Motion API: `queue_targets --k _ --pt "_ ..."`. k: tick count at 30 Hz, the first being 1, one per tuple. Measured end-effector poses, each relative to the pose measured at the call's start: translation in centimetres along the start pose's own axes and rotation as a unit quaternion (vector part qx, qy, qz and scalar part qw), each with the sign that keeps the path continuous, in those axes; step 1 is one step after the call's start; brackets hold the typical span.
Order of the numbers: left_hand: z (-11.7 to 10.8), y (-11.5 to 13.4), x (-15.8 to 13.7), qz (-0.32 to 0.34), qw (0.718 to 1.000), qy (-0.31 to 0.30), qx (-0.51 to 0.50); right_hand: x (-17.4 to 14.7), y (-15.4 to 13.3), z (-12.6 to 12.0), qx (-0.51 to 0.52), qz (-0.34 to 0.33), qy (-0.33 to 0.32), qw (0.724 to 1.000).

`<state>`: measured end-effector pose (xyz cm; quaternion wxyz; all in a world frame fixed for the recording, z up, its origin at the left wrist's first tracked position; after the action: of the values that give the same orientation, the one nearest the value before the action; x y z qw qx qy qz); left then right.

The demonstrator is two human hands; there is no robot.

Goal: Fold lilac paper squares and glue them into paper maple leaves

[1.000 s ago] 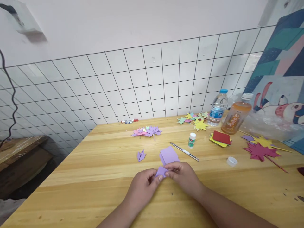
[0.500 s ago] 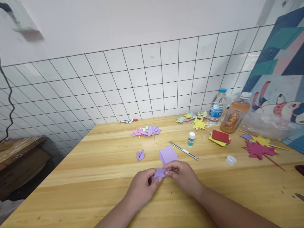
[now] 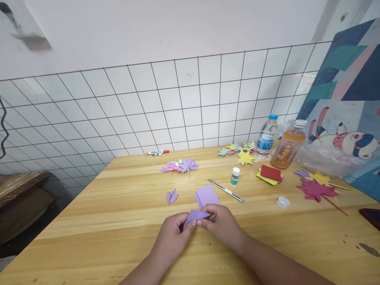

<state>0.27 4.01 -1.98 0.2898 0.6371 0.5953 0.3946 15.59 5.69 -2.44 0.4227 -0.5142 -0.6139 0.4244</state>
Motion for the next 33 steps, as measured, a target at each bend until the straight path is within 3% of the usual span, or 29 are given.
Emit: queue_targets --k 9,18,20,22,26,33 --pt "-0.4 -0.5 0.4 0.028 0.997 -0.023 0.075 0.6 0.5 -0.4 0.013 0.046 0.022 0.999" --pt "-2.6 -2.2 1.3 -0.062 0.998 0.013 0.006 2.0 0.9 -3.1 0.046 0.071 0.062 0.995" --pt "-2.2 -2.0 1.2 -0.059 0.998 0.002 -0.024 1.6 0.4 -3.0 0.028 0.032 0.061 0.997" --pt "-1.4 -1.4 0.8 -0.032 0.998 -0.025 -0.037 0.7 -0.5 -2.4 -0.032 -0.048 0.062 0.996" --pt "0.0 -0.4 0.0 0.012 0.998 -0.049 -0.038 -0.7 -1.7 -0.8 -0.114 -0.168 0.008 0.979" --pt "-0.5 -0.1 0.2 -0.009 0.999 -0.030 -0.029 0.3 -1.0 -1.6 -0.063 -0.164 0.049 0.983"
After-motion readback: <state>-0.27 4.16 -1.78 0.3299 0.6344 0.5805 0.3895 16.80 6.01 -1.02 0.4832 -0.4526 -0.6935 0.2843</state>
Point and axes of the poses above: each hand's wrist, its own x-axis towards the middle knuckle, its own z-axis out of the palm, y = z × x, the point moved 3 cm from there along x, towards the middle knuckle, and after that the axes turned 13 degrees about y, right-handed, at the moved point
